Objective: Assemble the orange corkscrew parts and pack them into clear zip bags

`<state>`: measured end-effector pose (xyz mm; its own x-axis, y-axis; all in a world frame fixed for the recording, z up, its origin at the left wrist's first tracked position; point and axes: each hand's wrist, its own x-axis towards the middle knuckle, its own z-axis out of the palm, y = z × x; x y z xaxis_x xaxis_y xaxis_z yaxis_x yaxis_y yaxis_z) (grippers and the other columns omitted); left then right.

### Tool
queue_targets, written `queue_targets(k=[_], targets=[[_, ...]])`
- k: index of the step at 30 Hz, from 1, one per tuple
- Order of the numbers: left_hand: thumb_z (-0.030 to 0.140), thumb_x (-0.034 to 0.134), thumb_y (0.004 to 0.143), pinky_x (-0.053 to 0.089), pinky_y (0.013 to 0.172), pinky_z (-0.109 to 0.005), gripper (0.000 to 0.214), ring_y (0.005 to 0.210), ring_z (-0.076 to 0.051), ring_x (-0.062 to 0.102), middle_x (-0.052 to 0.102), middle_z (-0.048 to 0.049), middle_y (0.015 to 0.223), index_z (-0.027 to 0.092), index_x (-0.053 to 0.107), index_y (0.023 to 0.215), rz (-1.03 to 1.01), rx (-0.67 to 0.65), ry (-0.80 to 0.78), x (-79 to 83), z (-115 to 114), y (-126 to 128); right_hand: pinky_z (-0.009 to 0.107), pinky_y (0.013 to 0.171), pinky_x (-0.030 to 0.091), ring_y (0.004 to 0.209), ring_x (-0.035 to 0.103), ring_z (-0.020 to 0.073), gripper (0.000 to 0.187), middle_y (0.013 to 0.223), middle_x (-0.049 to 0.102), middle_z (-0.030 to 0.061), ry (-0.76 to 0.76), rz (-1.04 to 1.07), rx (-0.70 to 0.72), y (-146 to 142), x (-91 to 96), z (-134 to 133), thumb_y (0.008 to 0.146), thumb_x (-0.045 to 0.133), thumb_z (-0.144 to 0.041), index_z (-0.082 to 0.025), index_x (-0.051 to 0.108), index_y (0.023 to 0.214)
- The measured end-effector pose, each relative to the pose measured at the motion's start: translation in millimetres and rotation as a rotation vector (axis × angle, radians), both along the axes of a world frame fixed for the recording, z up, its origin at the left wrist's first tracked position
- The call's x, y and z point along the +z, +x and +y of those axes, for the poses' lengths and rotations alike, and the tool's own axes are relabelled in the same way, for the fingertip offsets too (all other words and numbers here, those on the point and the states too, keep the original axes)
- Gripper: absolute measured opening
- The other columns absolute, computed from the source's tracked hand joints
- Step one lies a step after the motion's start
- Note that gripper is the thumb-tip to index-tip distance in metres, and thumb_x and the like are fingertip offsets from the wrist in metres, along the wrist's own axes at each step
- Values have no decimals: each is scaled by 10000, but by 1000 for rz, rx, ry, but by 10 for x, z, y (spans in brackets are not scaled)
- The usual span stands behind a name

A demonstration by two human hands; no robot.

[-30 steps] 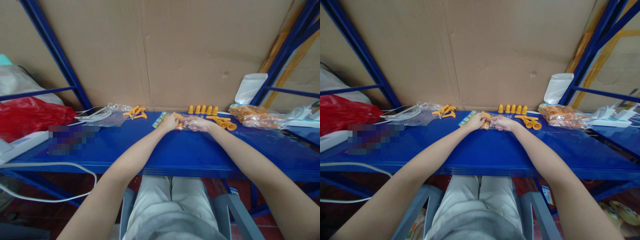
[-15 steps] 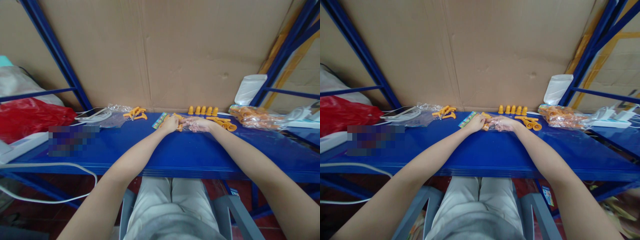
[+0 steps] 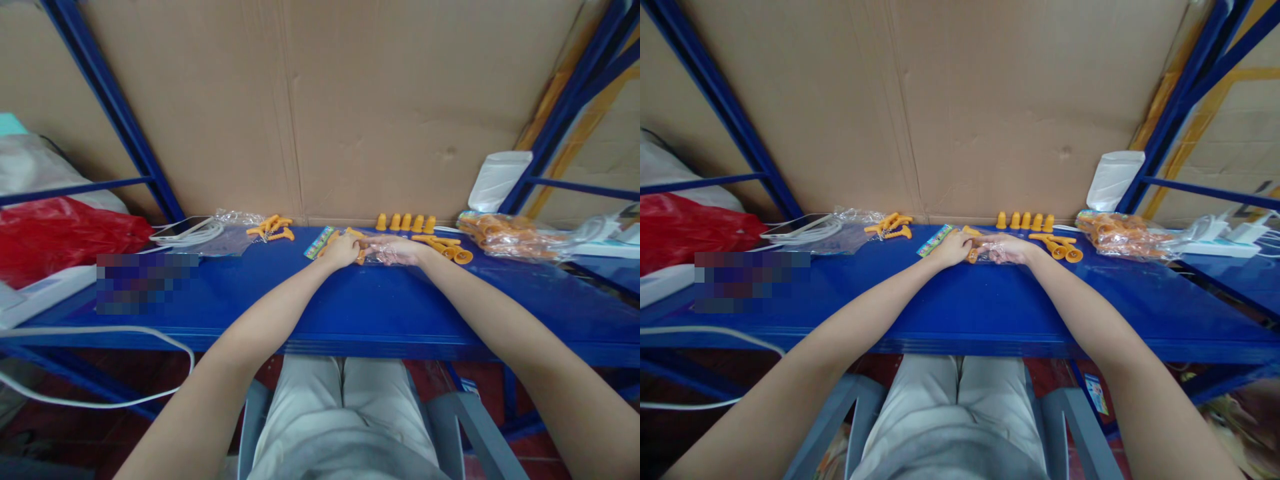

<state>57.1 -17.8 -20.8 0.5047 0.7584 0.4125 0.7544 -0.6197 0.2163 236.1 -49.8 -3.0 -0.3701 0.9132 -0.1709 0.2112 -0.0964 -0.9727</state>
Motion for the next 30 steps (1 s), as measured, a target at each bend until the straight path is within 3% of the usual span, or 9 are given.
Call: queue_targets(k=[4, 9, 12, 16, 23, 27, 30], targets=[[164, 409, 889, 413, 1040, -310, 357, 1124, -184, 605, 670, -62, 1210, 170, 686, 1114, -1, -7, -4, 4, 0, -3, 127, 386, 356, 465, 418, 18, 463, 1010, 677, 58, -7, 15, 2, 1, -10, 15, 852, 554, -104, -189, 554, 1307], [164, 373, 905, 410, 1037, -320, 354, 1133, -187, 599, 676, -69, 1195, 157, 685, 1072, 7, -14, -5, -4, 18, -3, 107, 381, 348, 506, 488, 36, 276, 775, 658, 19, 6, 6, -9, 6, -46, 50, 828, 587, -97, -146, 639, 1094], [163, 337, 921, 410, 1030, -321, 370, 1130, -193, 600, 675, -100, 1188, 123, 681, 1051, 32, -22, -3, 1, 23, 1, 114, 396, 365, 523, 518, 50, 232, 759, 666, 24, 13, 31, 27, 15, -70, 71, 813, 572, -67, -145, 650, 1017], [155, 276, 939, 402, 1033, -315, 416, 1109, -185, 607, 682, -108, 1169, 104, 680, 1026, 68, -18, 3, 15, 20, 5, 131, 481, 429, 612, 571, 69, 259, 825, 685, 39, 6, 77, 61, 27, -84, 79, 810, 578, -79, -161, 652, 1044], [123, 326, 893, 364, 1077, -307, 417, 1168, -179, 580, 648, -101, 1250, 106, 668, 1132, 66, 7, -8, 38, -2, 3, 132, 439, 385, 539, 481, 58, 406, 779, 649, 5, -14, 85, 87, -26, 12, -31, 819, 587, -106, -197, 588, 1215], [110, 359, 857, 403, 1047, -293, 403, 1139, -187, 600, 671, -81, 1215, 131, 709, 1054, 50, 5, -46, 64, -8, 1, 155, 448, 372, 508, 447, 57, 318, 764, 631, 23, -14, -29, 21, 28, 92, -67, 820, 528, -55, -160, 609, 1109], [121, 362, 861, 425, 1022, -283, 386, 1103, -186, 620, 693, -72, 1169, 139, 724, 991, 52, 4, -69, 70, 7, 1, 184, 478, 360, 478, 405, 52, 178, 713, 608, 42, 71, -297, -91, 191, 160, -46, 848, 507, -86, -127, 632, 968]])
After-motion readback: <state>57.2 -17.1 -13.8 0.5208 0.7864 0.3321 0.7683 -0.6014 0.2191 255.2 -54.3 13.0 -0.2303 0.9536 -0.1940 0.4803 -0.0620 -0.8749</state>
